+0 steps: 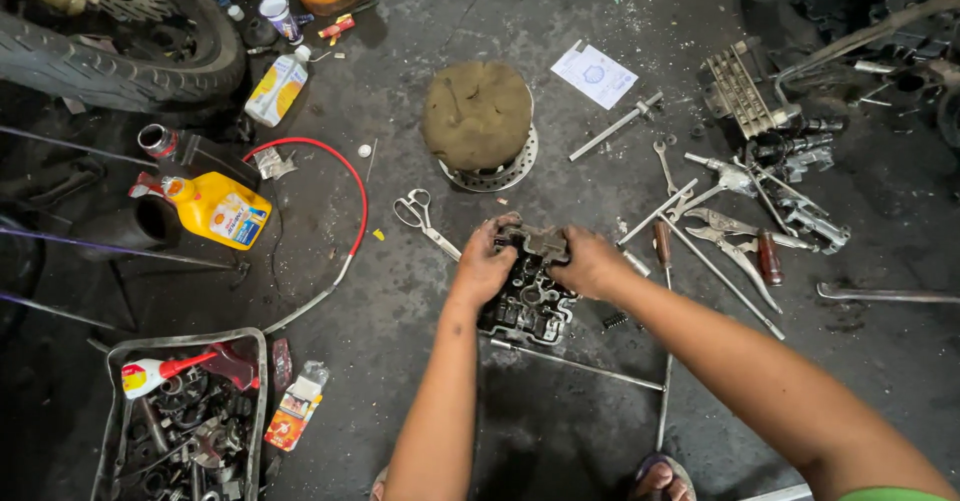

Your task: Assembling or disassembling a motorcycle engine cylinder head on the floor of a workshop

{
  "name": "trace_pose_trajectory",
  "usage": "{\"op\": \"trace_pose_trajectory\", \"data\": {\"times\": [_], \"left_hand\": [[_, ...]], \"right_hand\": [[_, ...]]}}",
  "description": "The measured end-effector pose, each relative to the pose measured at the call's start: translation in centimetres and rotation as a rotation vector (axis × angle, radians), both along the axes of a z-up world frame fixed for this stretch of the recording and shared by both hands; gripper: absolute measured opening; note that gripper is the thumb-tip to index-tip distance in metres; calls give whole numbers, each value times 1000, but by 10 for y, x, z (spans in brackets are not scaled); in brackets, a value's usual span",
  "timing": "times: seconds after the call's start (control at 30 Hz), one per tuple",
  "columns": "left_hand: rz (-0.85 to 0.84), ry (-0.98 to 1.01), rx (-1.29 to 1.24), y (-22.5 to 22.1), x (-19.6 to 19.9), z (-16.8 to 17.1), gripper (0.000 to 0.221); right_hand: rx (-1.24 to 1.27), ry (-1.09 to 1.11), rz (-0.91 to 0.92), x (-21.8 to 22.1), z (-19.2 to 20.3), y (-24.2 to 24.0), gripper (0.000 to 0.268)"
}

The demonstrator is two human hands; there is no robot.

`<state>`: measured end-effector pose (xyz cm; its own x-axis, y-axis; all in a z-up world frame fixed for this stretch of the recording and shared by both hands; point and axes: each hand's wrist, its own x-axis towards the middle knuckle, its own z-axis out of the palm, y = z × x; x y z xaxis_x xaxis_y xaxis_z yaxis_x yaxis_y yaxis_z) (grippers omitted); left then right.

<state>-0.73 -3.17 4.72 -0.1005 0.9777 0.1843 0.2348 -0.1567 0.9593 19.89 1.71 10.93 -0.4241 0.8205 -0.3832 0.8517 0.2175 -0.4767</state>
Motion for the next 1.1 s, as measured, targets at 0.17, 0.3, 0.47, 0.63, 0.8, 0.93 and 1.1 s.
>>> {"op": "trace_pose_trajectory", "data": {"times": [0.17, 0.3, 0.47, 0.63, 0.8, 0.93, 1.1], "left_hand": [[2, 13, 18, 1, 5, -2, 46], [24, 40, -9, -4, 3, 5, 47], [0, -76, 2, -11, -17, -5, 41], [-73, -55, 29, -25, -36, 0, 38], [-87, -111, 16, -38, -48, -13, 39], [-47, -186, 28, -47, -57, -13, 31], [134, -195, -147, -60, -62, -19, 53]], "right_hand": [[62, -33, -58, -4, 16, -19, 61], [76, 61, -33, 4, -9, -11, 58], [-159, 327, 68, 31, 10, -14, 58], [-354, 517, -134, 32, 20, -25, 55], [-508, 486, -366, 39, -108, -2, 57], [-708, 583, -454, 7, -63, -28, 56], [-768, 557, -429, -2, -59, -25, 51]]}}
